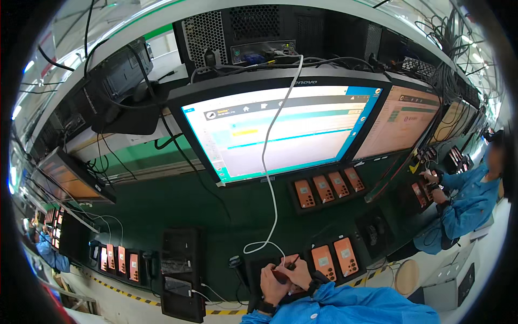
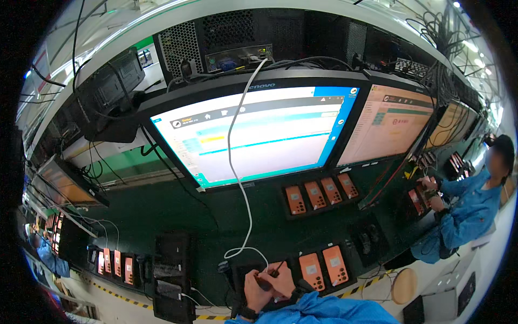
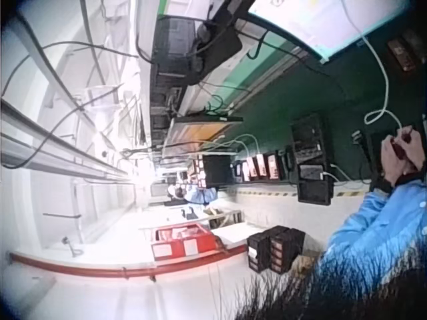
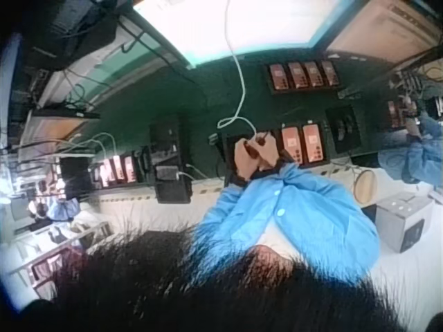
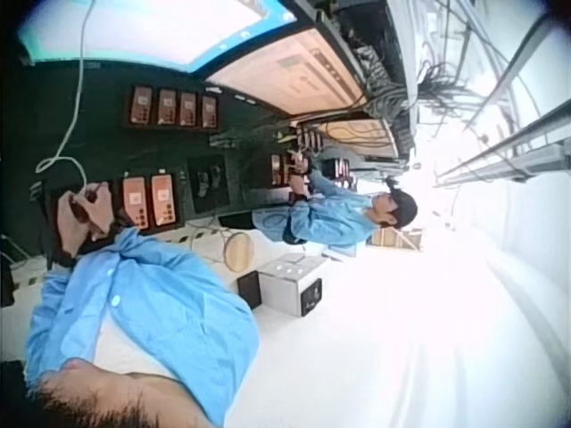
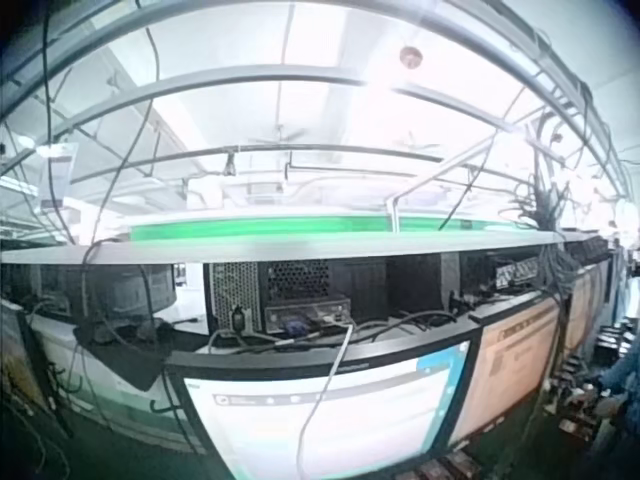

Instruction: Testing and scanning smartphones at a manufacturing or quality control station.

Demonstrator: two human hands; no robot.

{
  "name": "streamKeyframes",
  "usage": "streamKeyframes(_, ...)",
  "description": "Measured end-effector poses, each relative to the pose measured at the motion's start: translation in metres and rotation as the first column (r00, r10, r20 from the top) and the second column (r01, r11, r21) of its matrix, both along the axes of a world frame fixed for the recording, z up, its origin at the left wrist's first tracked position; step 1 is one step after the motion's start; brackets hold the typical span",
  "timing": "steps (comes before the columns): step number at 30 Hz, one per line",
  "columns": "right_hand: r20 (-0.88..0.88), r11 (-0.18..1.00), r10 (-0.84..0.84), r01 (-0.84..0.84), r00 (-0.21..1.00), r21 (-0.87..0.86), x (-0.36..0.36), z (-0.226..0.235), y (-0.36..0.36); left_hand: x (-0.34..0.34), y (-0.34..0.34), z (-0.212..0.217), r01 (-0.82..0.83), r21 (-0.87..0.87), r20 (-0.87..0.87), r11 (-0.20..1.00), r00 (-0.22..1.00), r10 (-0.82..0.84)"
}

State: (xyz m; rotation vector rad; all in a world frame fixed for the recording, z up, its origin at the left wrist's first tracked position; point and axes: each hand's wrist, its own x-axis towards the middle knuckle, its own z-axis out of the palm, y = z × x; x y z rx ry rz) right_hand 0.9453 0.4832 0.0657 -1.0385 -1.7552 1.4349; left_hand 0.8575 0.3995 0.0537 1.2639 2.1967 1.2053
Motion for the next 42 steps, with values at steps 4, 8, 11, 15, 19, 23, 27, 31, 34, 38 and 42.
streamKeyframes(4, -0.007, 0.998, 0.002, -0.003, 1.0, -0.066, 0.001, -0.005, -0.003, -0.001, 0.0, -0.005, 0.012, 0.054, -0.058, 0.998, 0.998, -0.009)
streamKeyframes(8, -0.038, 0.993, -0.086, 0.082, 0.996, -0.08, -0.004, -0.008, -0.006, -0.001, 0.0, -0.005, 0.018, 0.059, -0.095, 0.998, 0.995, -0.012)
streamKeyframes(11, -0.04, 0.986, -0.096, 0.089, 0.995, -0.144, -0.004, -0.005, -0.005, 0.0, 0.0, 0.0, 0.036, 0.085, -0.103, 0.996, 0.994, -0.027)
streamKeyframes(15, -0.053, 0.988, -0.092, 0.084, 0.994, -0.131, -0.003, -0.007, -0.005, 0.001, -0.001, 0.003, 0.04, 0.043, -0.085, 0.998, 0.996, -0.036)
streamKeyframes(19, -0.059, 0.988, -0.098, 0.09, 0.993, -0.122, 0.0, -0.013, -0.005, 0.002, 0.0, 0.001, 0.024, 0.009, -0.083, 1.0, 0.996, -0.023)
streamKeyframes(23, -0.05, 0.976, -0.123, 0.111, 0.991, -0.185, 0.004, -0.021, -0.005, 0.004, 0.0, 0.002, 0.03, 0.022, -0.105, 0.999, 0.994, -0.027)
streamKeyframes(27, -0.097, 0.982, -0.148, 0.135, 0.984, -0.132, 0.005, -0.013, -0.005, 0.005, 0.0, 0.002, 0.025, 0.009, -0.087, 1.0, 0.996, -0.025)
streamKeyframes(31, 0.051, 0.992, -0.039, 0.033, 0.998, 0.121, 0.007, 0.006, -0.002, 0.006, -0.001, 0.003, 0.033, 0.024, -0.103, 0.999, 0.994, -0.03)
streamKeyframes(34, 0.053, 0.979, -0.036, 0.025, 0.998, 0.2, 0.007, 0.008, 0.0, 0.007, -0.002, 0.0, 0.036, 0.032, -0.111, 0.999, 0.993, -0.032)
streamKeyframes(38, 0.083, 0.993, -0.046, 0.036, 0.996, 0.111, 0.009, 0.005, 0.001, 0.007, -0.002, 0.0, 0.032, 0.043, -0.11, 0.999, 0.994, -0.027)
streamKeyframes(42, 0.022, 0.994, -0.085, 0.083, 0.996, 0.076, 0.011, -0.012, -0.002, 0.007, -0.002, -0.001, 0.03, 0.05, -0.105, 0.998, 0.994, -0.025)
